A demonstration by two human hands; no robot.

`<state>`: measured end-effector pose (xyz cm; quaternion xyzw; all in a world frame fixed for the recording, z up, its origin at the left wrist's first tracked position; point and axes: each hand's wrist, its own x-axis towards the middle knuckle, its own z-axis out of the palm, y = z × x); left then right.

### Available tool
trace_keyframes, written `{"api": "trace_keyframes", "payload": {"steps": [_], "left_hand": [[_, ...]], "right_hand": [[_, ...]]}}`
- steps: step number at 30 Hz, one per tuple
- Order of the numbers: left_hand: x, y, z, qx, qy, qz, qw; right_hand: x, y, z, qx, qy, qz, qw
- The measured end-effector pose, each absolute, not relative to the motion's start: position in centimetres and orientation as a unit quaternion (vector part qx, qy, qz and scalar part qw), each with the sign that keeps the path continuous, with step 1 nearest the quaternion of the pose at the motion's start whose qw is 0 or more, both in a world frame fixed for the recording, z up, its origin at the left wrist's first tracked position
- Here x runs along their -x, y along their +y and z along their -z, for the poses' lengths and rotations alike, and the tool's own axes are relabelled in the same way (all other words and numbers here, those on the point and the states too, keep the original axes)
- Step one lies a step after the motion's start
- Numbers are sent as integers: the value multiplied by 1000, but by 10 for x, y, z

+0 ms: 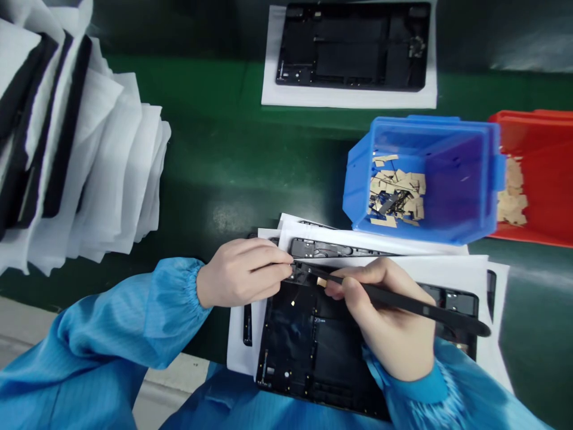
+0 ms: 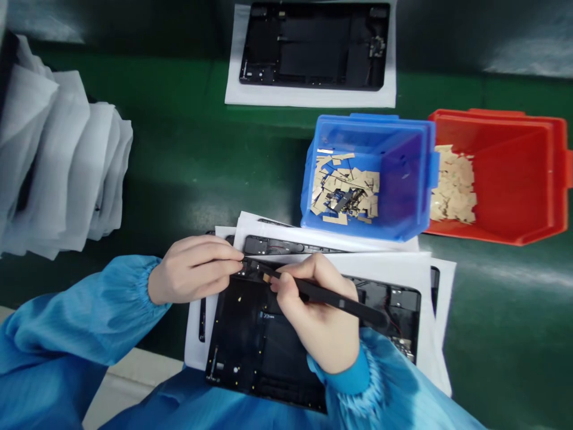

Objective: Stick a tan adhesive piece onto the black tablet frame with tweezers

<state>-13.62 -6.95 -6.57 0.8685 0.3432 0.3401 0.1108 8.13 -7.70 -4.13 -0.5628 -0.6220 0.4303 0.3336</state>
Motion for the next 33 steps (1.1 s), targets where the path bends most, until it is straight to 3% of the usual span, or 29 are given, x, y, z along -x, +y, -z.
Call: {"api": "trace_keyframes", "payload": {"steps": [33], "left_hand": [[137, -68, 63, -870, 352, -322, 124]], "right_hand": [[-80, -70, 40, 548, -663, -410, 304]]}}
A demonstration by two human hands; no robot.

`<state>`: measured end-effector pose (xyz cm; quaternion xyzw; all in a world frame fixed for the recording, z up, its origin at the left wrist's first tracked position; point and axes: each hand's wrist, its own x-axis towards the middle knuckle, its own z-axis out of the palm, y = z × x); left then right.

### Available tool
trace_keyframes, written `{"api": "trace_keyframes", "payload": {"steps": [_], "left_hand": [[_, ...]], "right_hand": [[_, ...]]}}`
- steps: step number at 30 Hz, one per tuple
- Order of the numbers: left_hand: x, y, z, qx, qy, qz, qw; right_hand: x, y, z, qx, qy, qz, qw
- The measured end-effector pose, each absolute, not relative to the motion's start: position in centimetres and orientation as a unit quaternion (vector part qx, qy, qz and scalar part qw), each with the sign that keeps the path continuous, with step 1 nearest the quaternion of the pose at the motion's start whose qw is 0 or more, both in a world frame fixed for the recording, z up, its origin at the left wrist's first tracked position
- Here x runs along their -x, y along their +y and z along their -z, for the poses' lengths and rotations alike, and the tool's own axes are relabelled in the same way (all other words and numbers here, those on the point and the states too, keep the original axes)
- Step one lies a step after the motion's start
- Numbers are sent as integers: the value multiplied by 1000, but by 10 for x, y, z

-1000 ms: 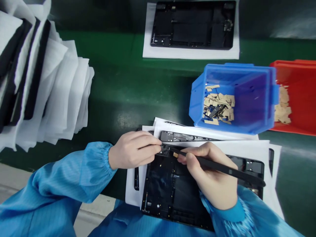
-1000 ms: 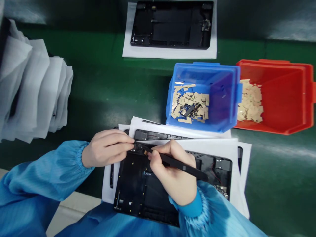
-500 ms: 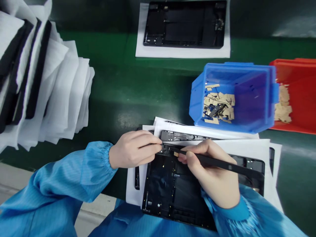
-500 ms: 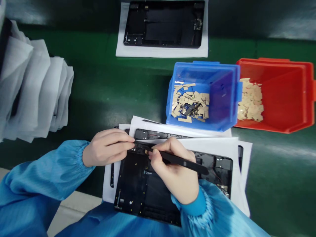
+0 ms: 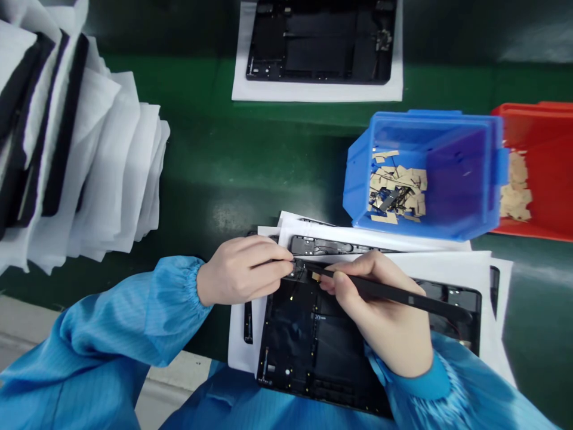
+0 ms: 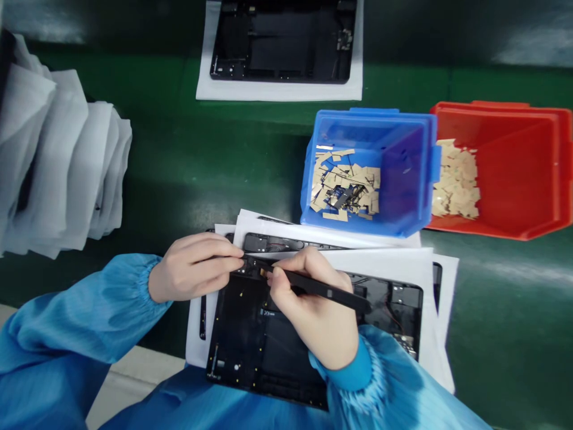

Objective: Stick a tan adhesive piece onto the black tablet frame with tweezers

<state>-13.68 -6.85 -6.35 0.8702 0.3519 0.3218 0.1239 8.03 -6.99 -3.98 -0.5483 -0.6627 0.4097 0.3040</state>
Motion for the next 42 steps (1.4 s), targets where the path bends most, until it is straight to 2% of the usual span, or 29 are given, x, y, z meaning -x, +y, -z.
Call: {"api": "trace_keyframes", "payload": {"steps": [33, 42], "left_hand": [[135, -64, 60, -888, 332, -298, 110], [133, -76, 46, -923, 346, -161, 42]], "right_hand": [[-79, -73, 39, 566, -667, -396, 280], [-80, -72, 39, 562, -682, -382, 271]]}}
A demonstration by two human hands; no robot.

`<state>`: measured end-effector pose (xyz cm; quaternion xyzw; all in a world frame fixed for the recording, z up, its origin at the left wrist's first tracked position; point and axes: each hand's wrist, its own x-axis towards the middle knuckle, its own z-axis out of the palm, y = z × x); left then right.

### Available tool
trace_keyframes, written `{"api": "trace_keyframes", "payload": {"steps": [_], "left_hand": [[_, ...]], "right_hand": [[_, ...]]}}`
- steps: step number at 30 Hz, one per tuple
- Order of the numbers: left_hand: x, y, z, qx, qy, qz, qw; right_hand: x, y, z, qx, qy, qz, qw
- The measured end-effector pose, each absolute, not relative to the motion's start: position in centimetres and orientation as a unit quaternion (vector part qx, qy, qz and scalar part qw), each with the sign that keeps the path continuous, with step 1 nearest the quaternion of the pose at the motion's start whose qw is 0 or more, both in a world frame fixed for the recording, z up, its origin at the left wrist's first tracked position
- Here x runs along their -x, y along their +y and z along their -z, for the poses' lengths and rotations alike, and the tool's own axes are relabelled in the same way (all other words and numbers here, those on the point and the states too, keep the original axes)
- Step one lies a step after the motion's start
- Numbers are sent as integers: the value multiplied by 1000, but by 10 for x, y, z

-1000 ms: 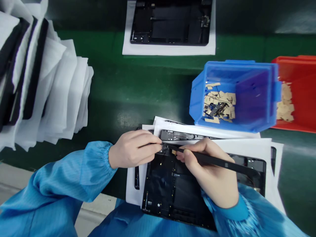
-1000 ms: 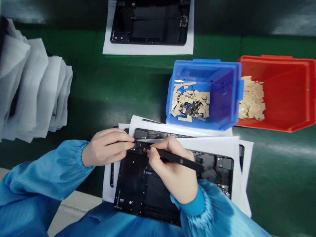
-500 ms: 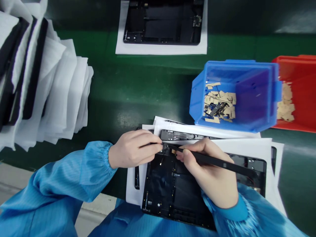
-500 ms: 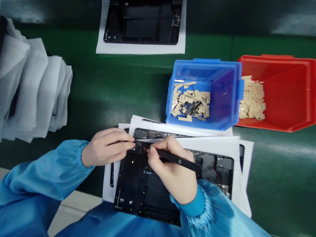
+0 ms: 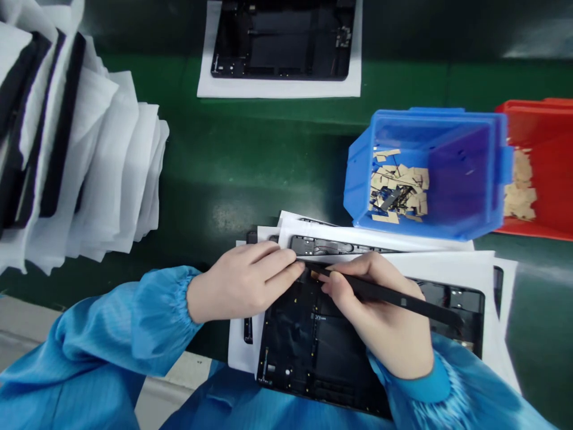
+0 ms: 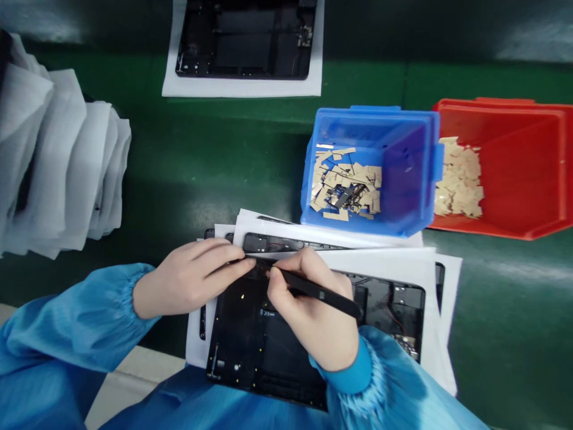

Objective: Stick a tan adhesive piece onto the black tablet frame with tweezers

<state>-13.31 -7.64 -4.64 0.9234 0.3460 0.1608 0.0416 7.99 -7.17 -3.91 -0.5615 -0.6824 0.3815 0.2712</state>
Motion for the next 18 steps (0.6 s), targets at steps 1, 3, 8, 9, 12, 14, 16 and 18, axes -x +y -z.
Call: {"api": "trace_keyframes", "payload": {"steps": [1, 3, 8, 9, 12, 14, 16, 18], "left_hand": [[132, -78, 44, -922, 354, -155, 38], [130, -79, 42, -917, 366, -154, 34], [128, -79, 42, -912, 379, -153, 38], [128, -79, 42, -911, 379, -155, 39], [128, -78, 44, -910, 375, -171, 39], [128, -78, 44, -911, 369, -179, 42], [129, -77, 45, -912, 365, -183, 44], [130, -77, 46, -913, 363, -184, 43]], "right_hand": [[-80, -72, 39, 559, -686, -378, 272], [-82, -73, 40, 555, -690, -374, 275], [-88, -75, 42, 558, -639, -427, 314], [-89, -76, 43, 561, -627, -437, 319], [-92, -76, 44, 568, -618, -444, 312], [-93, -76, 46, 573, -622, -441, 300], [-93, -77, 46, 578, -623, -438, 293], [-93, -77, 46, 589, -614, -437, 291]]}}
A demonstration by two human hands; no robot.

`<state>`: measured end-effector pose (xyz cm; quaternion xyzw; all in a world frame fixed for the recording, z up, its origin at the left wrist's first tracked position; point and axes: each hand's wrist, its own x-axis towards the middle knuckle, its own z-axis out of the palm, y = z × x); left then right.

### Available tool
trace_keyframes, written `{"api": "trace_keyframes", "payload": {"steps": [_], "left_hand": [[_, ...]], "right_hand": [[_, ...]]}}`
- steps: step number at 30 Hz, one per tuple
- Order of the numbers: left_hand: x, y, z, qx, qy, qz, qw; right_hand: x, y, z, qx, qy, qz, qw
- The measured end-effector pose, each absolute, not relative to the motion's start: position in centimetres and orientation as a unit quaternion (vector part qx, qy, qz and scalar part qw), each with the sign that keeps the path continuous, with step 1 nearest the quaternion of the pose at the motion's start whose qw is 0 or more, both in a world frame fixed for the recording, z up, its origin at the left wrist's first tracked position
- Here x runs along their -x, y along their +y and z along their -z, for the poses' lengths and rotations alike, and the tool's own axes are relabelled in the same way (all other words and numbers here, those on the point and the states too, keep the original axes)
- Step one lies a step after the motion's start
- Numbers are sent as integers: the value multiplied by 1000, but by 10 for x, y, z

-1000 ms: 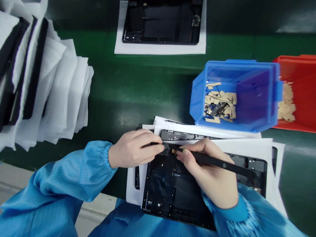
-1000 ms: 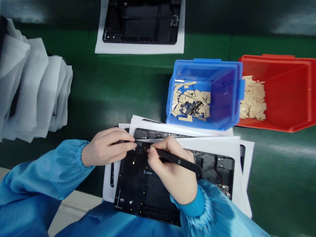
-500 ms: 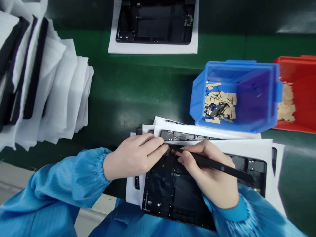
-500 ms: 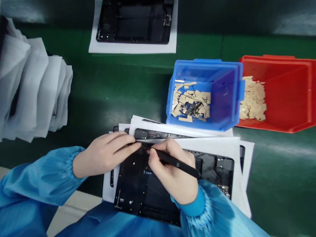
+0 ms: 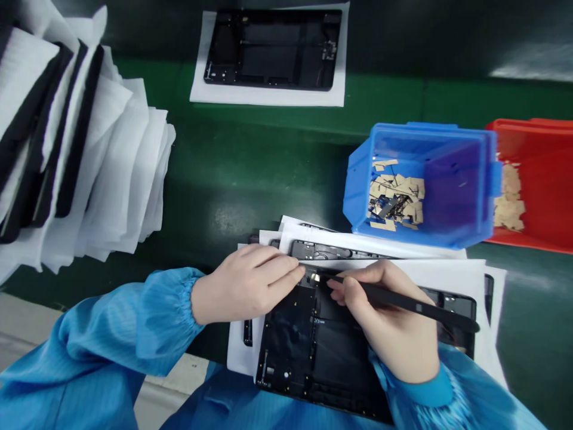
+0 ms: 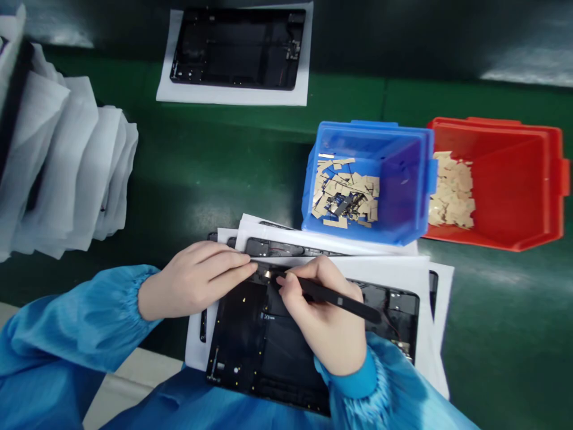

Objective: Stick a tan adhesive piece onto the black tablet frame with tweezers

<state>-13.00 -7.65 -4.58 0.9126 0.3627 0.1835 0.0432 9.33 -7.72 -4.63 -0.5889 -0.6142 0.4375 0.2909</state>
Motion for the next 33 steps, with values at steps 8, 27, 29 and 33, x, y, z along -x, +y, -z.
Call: {"api": "trace_keyframes", "payload": {"steps": [8, 27, 29, 33], "left_hand": [[130, -77, 45, -921, 358, -149, 45], [147, -86, 59, -891, 382, -232, 78], [144, -89, 58, -902, 371, -212, 64], [134, -101, 56, -906, 383, -179, 34]], "right_hand": [[-90, -79, 46, 590, -613, -435, 296], [-67, -91, 23, 453, -878, -119, 98], [-74, -81, 23, 470, -863, -160, 94], [-81, -63, 20, 516, -830, -189, 96]]}}
